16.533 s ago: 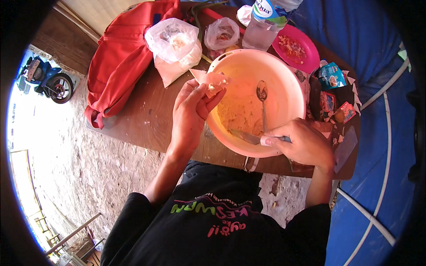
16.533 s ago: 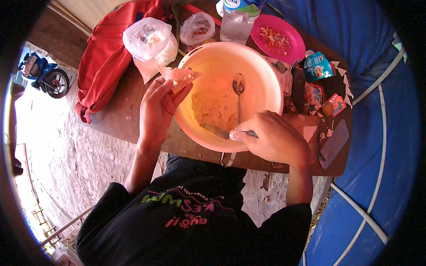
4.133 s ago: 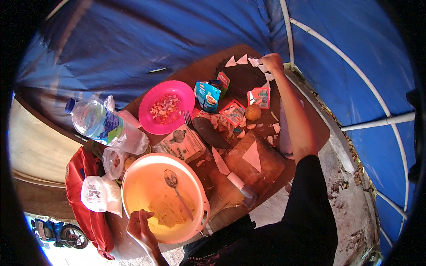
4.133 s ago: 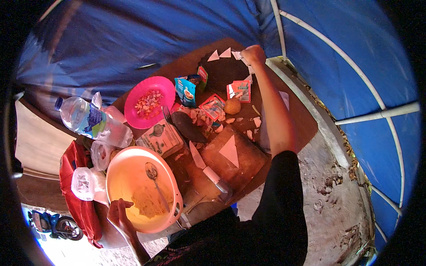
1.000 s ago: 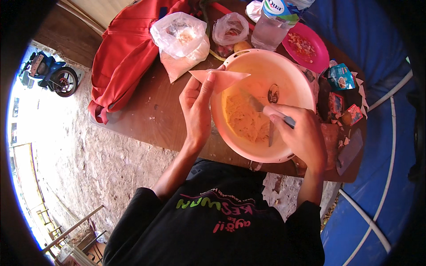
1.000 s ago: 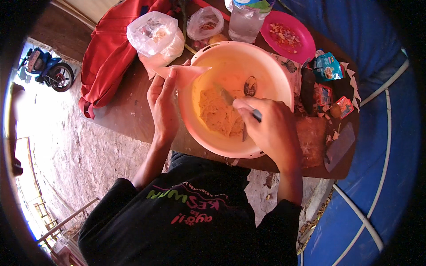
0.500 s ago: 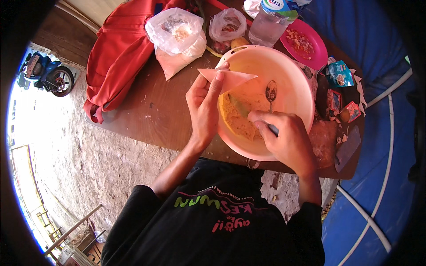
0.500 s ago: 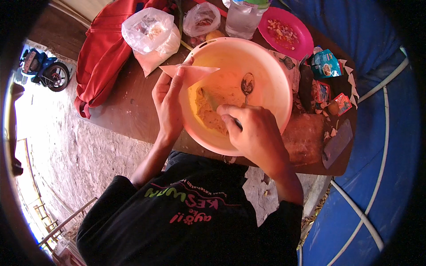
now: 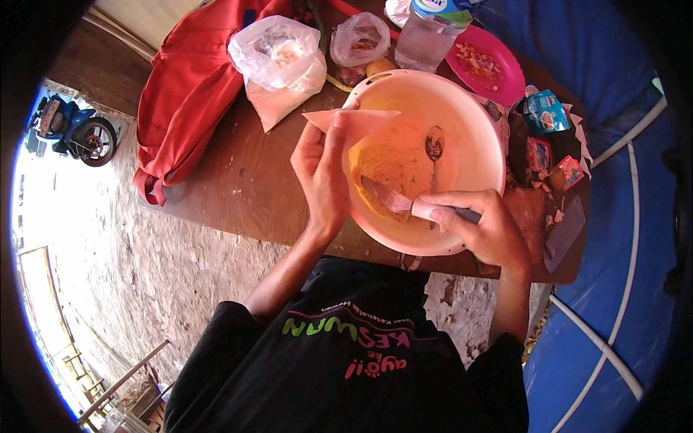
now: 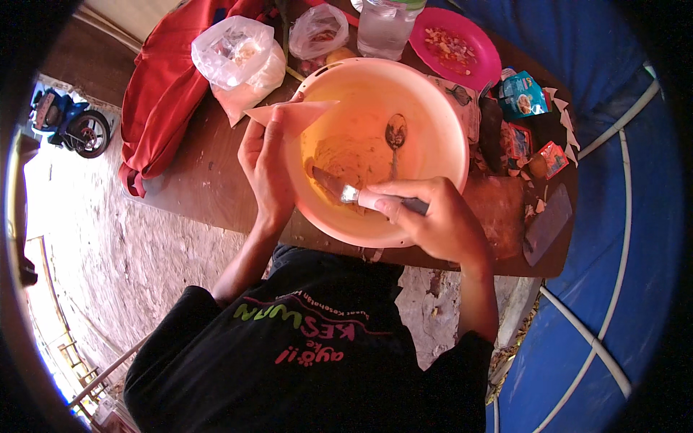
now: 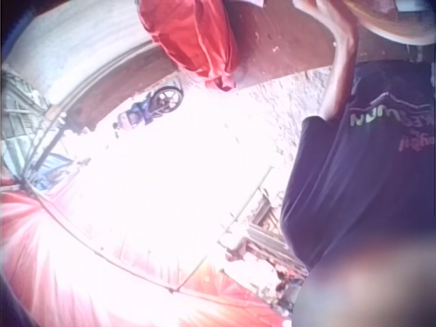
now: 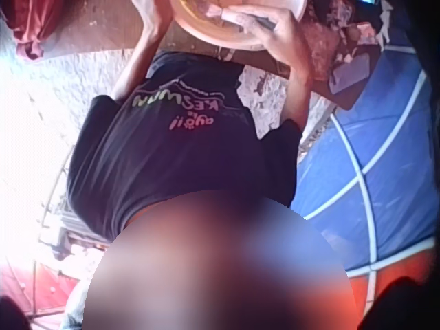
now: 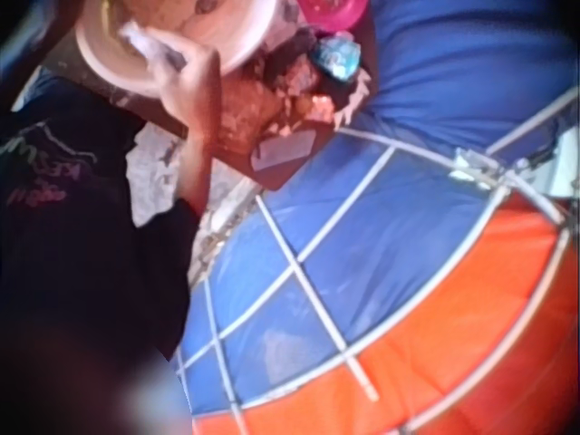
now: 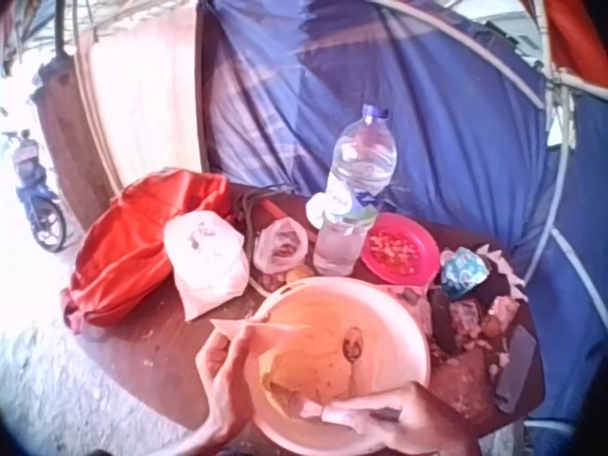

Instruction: The person repeatedly scoops a yellow mixture from a bowl with a spoon, spreads it onto small pink paper triangles, folds them, and places them on a table. The person also cuts additional pink paper triangles with a knife and continues the assembly process.

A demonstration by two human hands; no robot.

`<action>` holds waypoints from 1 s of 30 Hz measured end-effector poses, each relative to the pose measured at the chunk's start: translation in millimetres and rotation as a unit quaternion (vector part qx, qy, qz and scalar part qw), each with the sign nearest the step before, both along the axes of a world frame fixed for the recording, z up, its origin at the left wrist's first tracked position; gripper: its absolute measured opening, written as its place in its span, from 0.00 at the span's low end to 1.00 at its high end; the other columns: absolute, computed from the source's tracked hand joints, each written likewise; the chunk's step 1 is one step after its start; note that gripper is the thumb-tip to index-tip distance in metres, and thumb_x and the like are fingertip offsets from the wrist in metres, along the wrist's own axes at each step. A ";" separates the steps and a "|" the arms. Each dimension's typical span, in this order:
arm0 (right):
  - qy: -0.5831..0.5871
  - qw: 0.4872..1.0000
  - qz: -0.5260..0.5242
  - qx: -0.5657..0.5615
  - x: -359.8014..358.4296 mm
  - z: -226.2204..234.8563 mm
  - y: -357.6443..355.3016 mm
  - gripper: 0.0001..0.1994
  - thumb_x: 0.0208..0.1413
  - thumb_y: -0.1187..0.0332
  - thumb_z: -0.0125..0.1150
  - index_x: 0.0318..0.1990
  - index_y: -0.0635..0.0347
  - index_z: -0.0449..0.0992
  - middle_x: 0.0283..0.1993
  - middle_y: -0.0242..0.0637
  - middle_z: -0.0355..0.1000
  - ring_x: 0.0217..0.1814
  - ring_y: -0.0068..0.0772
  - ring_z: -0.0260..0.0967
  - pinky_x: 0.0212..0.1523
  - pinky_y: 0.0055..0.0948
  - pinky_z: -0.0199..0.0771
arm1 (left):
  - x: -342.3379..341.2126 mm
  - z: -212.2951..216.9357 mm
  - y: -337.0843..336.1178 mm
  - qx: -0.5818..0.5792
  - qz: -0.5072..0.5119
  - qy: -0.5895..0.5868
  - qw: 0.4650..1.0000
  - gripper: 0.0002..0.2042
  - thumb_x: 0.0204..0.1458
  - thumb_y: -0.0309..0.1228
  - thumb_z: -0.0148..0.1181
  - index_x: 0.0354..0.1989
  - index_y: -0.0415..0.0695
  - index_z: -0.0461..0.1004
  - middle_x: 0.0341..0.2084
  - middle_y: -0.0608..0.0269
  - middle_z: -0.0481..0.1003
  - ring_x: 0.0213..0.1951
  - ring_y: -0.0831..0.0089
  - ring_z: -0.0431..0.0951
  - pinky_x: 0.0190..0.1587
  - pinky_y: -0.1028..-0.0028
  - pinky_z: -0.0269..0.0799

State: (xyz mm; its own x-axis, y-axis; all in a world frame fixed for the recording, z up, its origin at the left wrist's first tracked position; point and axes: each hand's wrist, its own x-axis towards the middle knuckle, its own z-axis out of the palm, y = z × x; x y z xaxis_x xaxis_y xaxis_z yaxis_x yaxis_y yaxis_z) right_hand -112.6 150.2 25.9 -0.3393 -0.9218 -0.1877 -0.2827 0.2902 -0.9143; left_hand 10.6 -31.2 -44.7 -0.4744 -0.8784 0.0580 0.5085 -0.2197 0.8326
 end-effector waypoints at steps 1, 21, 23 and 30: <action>-0.017 1.000 -0.016 0.010 -4.9 1.2 1.5 0.13 0.62 0.71 0.61 0.48 0.72 0.81 0.46 0.45 0.82 0.49 0.30 0.80 0.51 0.28 0.77 | 0.5 1.8 -0.5 0.003 0.010 0.009 1.000 0.17 0.67 0.33 0.55 0.55 0.32 0.75 0.44 0.60 0.80 0.43 0.80 0.77 0.50 0.77 0.73; 0.288 0.942 -0.111 -0.133 14.0 12.4 25.6 0.18 0.55 0.80 0.64 0.55 0.68 0.77 0.44 0.45 0.79 0.46 0.36 0.79 0.46 0.30 0.76 | 17.5 55.1 10.0 0.140 -0.263 -0.016 0.954 0.18 0.68 0.30 0.46 0.58 0.25 0.67 0.53 0.45 0.76 0.56 0.58 0.78 0.65 0.59 0.71; 0.303 0.936 -0.133 -0.123 16.1 10.4 23.6 0.19 0.55 0.81 0.64 0.55 0.67 0.77 0.42 0.47 0.78 0.44 0.42 0.79 0.44 0.32 0.77 | 18.4 55.5 10.7 0.147 -0.269 -0.018 0.952 0.18 0.67 0.29 0.46 0.58 0.25 0.67 0.53 0.44 0.76 0.56 0.58 0.78 0.66 0.59 0.70; 0.416 0.893 -0.120 -0.125 19.4 3.6 30.2 0.18 0.53 0.79 0.67 0.53 0.60 0.80 0.41 0.41 0.78 0.41 0.42 0.78 0.40 0.36 0.77 | 26.6 58.9 12.0 0.153 -0.280 -0.016 0.948 0.19 0.66 0.30 0.46 0.57 0.25 0.67 0.54 0.43 0.75 0.57 0.57 0.77 0.67 0.57 0.68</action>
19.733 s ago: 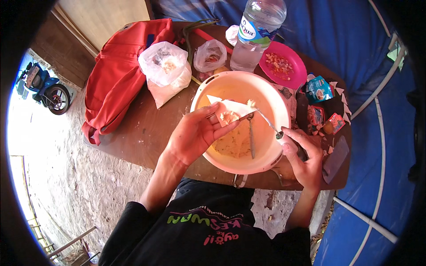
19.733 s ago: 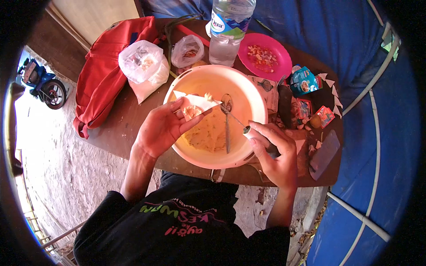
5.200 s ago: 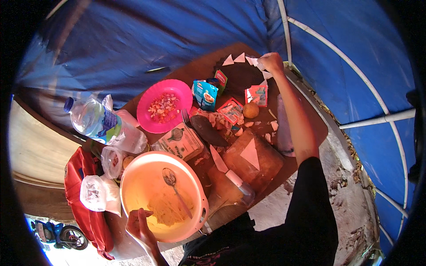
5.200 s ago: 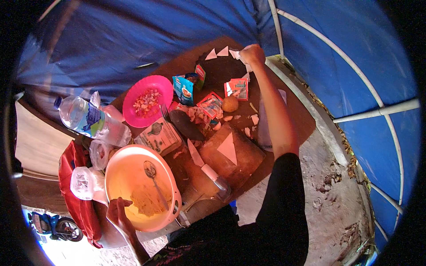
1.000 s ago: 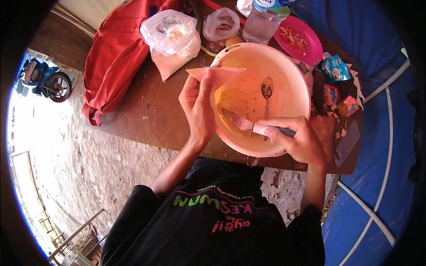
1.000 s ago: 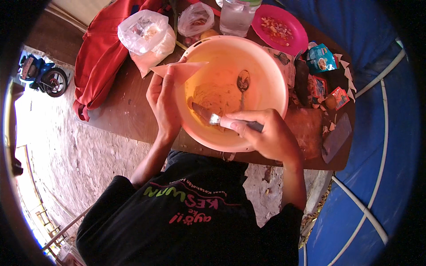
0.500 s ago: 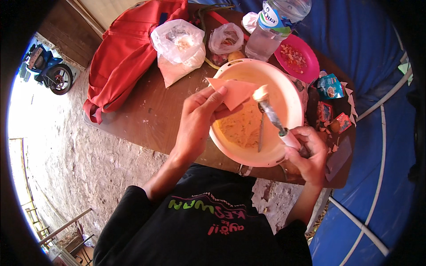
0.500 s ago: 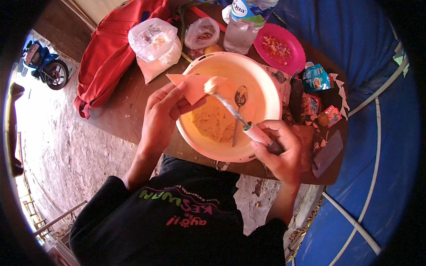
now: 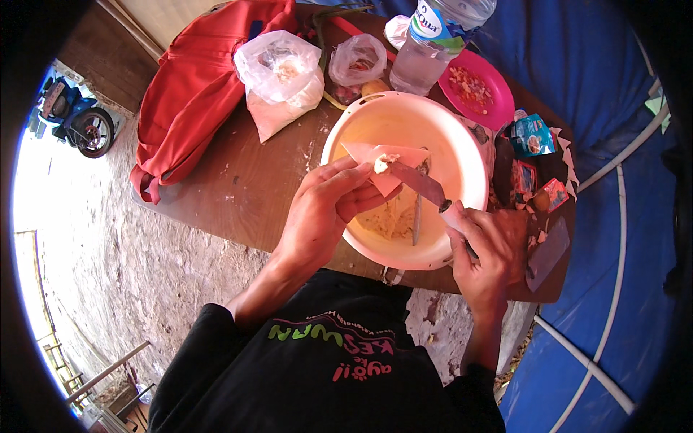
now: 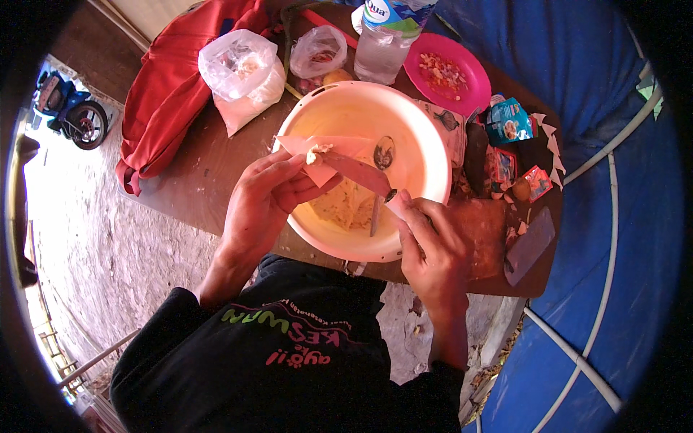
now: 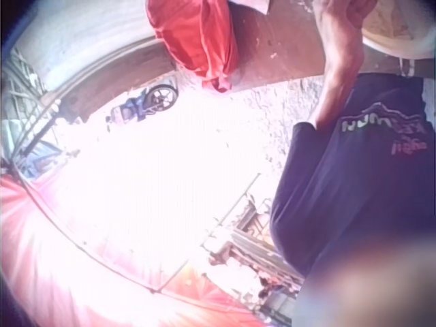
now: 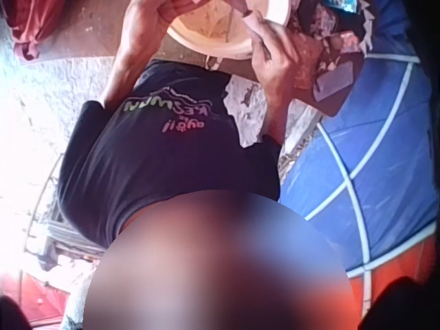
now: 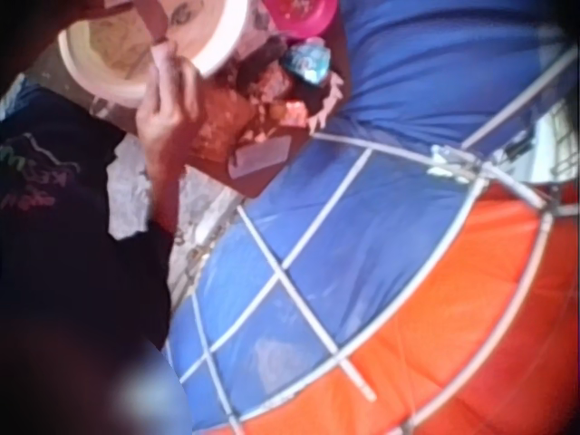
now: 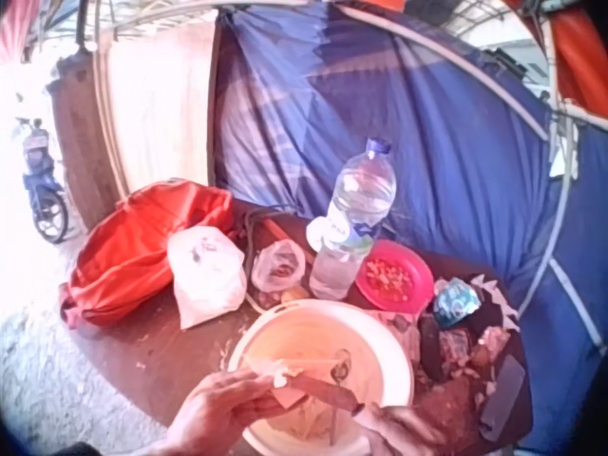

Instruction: The person repeatedly scoops a yellow mixture from a bowl with a spoon, spreads it onto small pink paper triangles, folds them, and places them on a table. The person also cuts additional pink paper triangles with a knife and continues the assembly process.

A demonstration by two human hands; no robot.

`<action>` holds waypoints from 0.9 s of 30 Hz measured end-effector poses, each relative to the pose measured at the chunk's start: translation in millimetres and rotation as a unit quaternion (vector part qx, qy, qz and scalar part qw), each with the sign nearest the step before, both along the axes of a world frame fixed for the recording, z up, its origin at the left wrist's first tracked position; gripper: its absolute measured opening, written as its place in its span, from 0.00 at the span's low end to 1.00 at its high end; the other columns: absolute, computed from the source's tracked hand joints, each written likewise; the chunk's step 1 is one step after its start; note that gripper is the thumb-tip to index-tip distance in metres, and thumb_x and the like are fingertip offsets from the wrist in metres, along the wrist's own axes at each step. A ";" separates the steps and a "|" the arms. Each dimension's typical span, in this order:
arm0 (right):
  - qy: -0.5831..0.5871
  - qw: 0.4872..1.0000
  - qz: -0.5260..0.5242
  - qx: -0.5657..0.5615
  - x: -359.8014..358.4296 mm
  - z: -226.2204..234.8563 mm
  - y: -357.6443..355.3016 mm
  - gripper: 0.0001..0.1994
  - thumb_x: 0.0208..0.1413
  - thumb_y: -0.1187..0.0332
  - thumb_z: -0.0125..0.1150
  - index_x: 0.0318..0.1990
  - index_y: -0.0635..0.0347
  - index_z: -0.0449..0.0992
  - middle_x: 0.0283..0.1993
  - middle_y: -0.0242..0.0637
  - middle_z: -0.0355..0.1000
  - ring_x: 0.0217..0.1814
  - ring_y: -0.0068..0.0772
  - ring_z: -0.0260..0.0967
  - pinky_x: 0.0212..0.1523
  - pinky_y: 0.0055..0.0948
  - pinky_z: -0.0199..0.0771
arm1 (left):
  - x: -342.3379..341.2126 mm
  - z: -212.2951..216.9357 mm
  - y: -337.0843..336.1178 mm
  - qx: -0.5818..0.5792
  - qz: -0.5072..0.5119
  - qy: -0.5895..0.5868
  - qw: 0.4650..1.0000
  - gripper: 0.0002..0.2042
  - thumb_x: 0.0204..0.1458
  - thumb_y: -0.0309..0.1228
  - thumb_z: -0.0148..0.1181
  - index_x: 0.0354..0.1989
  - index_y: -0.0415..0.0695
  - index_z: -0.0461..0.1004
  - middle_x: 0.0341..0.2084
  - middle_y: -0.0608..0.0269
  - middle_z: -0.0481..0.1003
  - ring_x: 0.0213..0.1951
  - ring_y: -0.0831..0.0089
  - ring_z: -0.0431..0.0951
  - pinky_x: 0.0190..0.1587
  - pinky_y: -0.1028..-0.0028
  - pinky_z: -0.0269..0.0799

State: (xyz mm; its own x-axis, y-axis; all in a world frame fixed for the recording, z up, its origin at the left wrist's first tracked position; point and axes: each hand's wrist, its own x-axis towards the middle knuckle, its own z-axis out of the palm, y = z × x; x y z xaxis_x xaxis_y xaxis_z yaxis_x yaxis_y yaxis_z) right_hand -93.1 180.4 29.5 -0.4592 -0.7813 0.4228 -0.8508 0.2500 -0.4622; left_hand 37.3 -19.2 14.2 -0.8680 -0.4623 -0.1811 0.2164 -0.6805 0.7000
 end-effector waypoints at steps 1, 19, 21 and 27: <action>0.015 1.000 -0.003 0.005 -0.3 0.8 2.6 0.18 0.53 0.79 0.67 0.53 0.60 0.80 0.41 0.41 0.78 0.41 0.41 0.78 0.40 0.36 0.77 | 1.1 0.3 -0.7 -0.001 -0.005 -0.006 1.000 0.19 0.66 0.30 0.45 0.57 0.25 0.67 0.54 0.43 0.75 0.57 0.57 0.77 0.67 0.57 0.68; 0.072 0.995 0.031 -0.068 1.3 -8.7 -5.6 0.22 0.48 0.83 0.68 0.53 0.59 0.81 0.43 0.44 0.78 0.41 0.41 0.78 0.41 0.35 0.79 | 0.7 -0.8 -3.9 -0.044 -0.024 -0.005 0.999 0.18 0.67 0.28 0.46 0.59 0.27 0.68 0.54 0.47 0.76 0.56 0.63 0.78 0.64 0.66 0.70; 0.090 0.993 0.027 -0.074 1.0 -12.4 -7.1 0.23 0.47 0.84 0.68 0.53 0.58 0.81 0.43 0.44 0.78 0.42 0.41 0.78 0.41 0.36 0.78 | 2.6 1.9 -2.1 -0.041 -0.003 -0.024 0.999 0.16 0.65 0.26 0.45 0.55 0.26 0.71 0.51 0.45 0.77 0.53 0.59 0.80 0.62 0.62 0.73; 0.100 0.991 -0.006 -0.088 -0.3 -15.8 -7.8 0.21 0.47 0.84 0.68 0.52 0.58 0.82 0.42 0.43 0.78 0.42 0.42 0.78 0.41 0.36 0.79 | 2.3 4.0 0.5 -0.033 0.001 -0.028 0.999 0.17 0.64 0.27 0.47 0.54 0.25 0.70 0.51 0.42 0.77 0.54 0.55 0.80 0.65 0.58 0.71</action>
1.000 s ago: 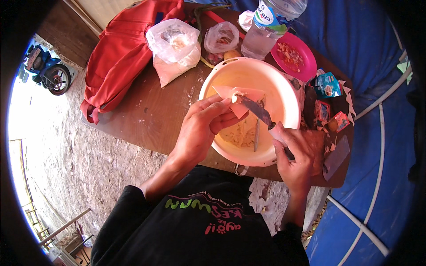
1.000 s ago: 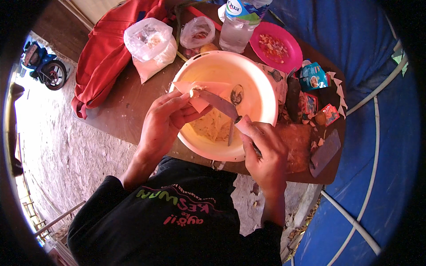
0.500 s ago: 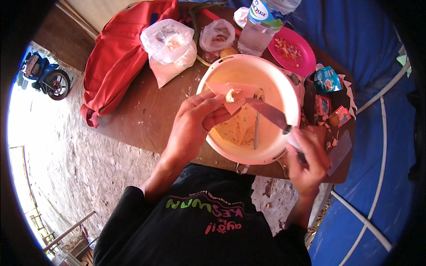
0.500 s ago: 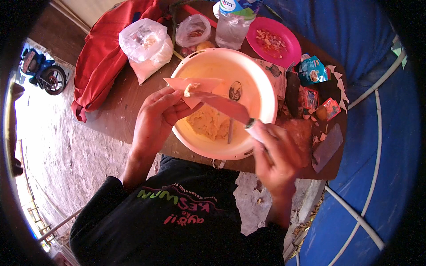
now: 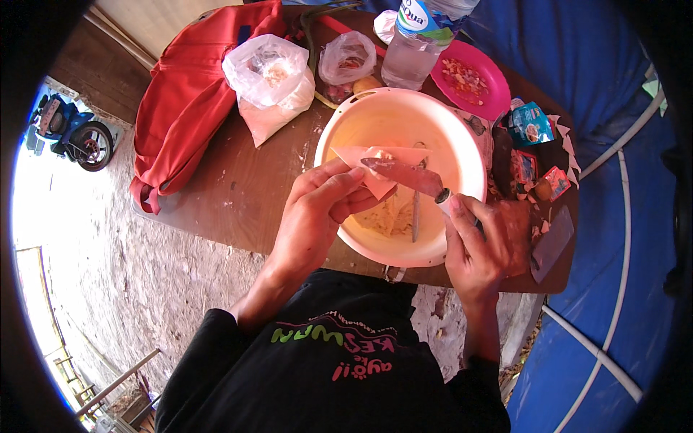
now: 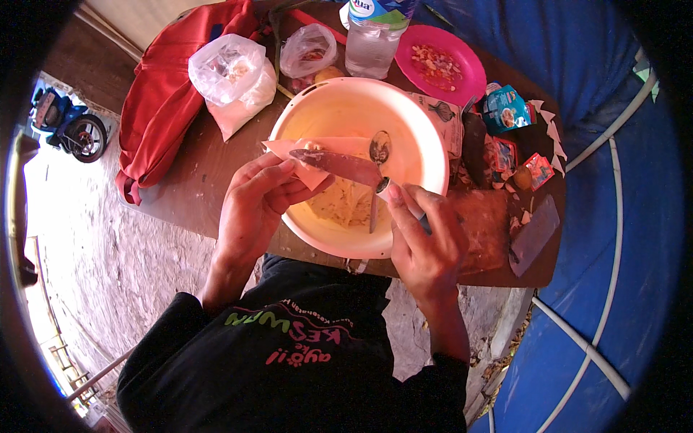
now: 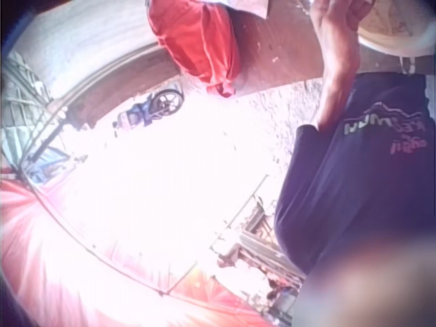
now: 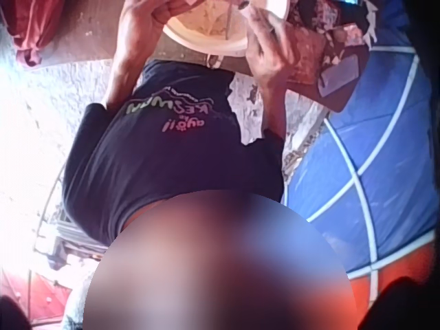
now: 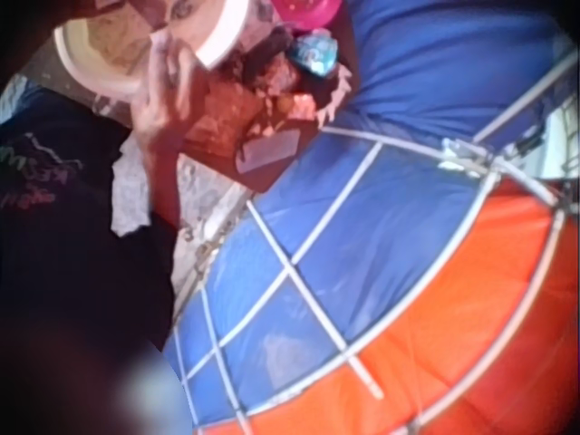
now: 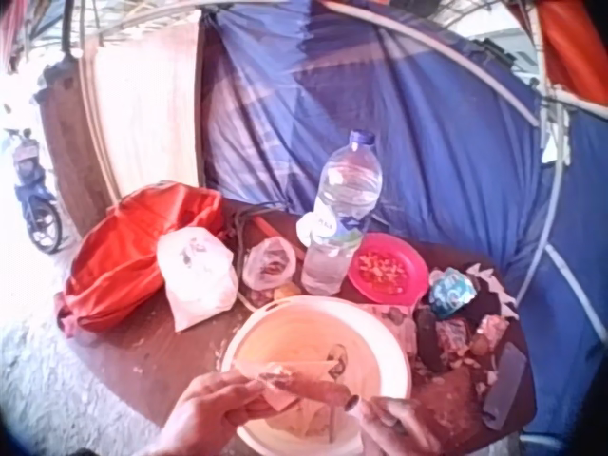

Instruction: The person repeatedly scoops a yellow mixture from a bowl with a spoon, spreads it onto small pink paper triangles, folds them, and places them on a table. The person also cuts additional pink paper triangles with a knife and continues the assembly process.

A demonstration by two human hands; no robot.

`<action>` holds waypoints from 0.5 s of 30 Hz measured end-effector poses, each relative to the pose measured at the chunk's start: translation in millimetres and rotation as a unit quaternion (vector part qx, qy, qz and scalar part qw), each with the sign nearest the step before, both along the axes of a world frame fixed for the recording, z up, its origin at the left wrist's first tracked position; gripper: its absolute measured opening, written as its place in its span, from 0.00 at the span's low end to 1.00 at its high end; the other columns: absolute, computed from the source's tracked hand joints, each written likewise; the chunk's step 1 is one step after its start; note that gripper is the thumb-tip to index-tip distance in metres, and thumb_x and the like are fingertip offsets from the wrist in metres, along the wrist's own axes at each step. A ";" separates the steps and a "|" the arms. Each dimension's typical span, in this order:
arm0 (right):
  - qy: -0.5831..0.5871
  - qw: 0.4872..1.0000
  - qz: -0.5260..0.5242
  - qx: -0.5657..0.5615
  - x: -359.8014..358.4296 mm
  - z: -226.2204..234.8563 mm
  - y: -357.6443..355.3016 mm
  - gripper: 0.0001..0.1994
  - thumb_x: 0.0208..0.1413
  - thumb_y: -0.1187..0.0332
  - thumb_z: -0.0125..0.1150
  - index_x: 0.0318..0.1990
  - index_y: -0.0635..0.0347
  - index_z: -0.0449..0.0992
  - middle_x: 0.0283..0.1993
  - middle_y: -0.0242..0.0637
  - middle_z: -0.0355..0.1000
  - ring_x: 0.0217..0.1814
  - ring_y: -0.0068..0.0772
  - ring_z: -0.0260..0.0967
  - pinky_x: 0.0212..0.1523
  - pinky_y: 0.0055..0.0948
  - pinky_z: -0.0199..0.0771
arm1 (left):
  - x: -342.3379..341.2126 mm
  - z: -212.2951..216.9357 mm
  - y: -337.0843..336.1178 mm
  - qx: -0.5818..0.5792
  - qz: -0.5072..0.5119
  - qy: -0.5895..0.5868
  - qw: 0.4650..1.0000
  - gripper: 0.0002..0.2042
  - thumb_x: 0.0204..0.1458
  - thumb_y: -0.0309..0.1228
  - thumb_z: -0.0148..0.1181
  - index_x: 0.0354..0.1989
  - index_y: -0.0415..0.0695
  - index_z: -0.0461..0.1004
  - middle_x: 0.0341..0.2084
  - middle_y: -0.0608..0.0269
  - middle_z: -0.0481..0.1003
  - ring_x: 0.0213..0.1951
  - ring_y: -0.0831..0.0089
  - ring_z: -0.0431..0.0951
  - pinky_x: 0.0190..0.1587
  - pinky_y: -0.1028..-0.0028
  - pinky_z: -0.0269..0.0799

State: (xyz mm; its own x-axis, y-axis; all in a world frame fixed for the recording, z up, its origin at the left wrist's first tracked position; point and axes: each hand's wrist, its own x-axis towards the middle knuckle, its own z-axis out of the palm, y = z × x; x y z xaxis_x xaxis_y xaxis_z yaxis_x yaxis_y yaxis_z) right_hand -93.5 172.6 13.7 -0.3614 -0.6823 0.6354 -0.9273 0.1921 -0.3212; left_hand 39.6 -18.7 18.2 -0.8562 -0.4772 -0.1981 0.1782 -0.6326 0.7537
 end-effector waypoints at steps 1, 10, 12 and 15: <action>-0.006 1.000 -0.007 0.004 -0.4 0.5 0.2 0.21 0.48 0.84 0.68 0.52 0.59 0.82 0.42 0.43 0.78 0.41 0.42 0.78 0.41 0.36 0.79 | -0.1 -0.5 0.0 -0.001 -0.001 0.009 1.000 0.17 0.64 0.27 0.47 0.54 0.24 0.69 0.52 0.42 0.77 0.54 0.55 0.79 0.65 0.57 0.70; -0.117 0.993 0.015 -0.004 10.3 -2.2 -1.9 0.21 0.49 0.82 0.70 0.53 0.57 0.81 0.38 0.41 0.77 0.38 0.40 0.78 0.37 0.34 0.78 | -3.0 -7.6 3.4 0.050 0.018 0.041 0.998 0.19 0.65 0.27 0.45 0.58 0.25 0.65 0.55 0.42 0.75 0.58 0.56 0.77 0.68 0.55 0.67; -0.099 0.995 0.011 0.009 13.1 -2.4 0.3 0.21 0.49 0.82 0.70 0.53 0.56 0.81 0.37 0.40 0.76 0.37 0.40 0.78 0.36 0.34 0.78 | -1.5 -8.5 2.2 0.085 0.013 0.044 0.995 0.18 0.66 0.27 0.44 0.58 0.26 0.65 0.55 0.42 0.74 0.59 0.57 0.76 0.68 0.55 0.67; -0.094 0.995 0.002 0.029 16.1 0.1 7.1 0.21 0.50 0.81 0.70 0.53 0.55 0.82 0.36 0.39 0.75 0.37 0.40 0.78 0.36 0.34 0.78 | 4.7 -9.4 2.5 0.122 0.001 0.059 0.991 0.17 0.66 0.27 0.43 0.56 0.27 0.66 0.55 0.42 0.74 0.59 0.56 0.76 0.68 0.55 0.67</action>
State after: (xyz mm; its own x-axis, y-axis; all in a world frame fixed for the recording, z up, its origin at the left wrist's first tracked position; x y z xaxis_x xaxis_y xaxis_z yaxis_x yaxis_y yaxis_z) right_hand -77.4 179.7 13.9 -0.4677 -0.7175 0.5162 -0.8523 0.2114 -0.4783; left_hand 44.3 -16.1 8.8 -0.8791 -0.4294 -0.2069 0.2573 -0.7929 0.5523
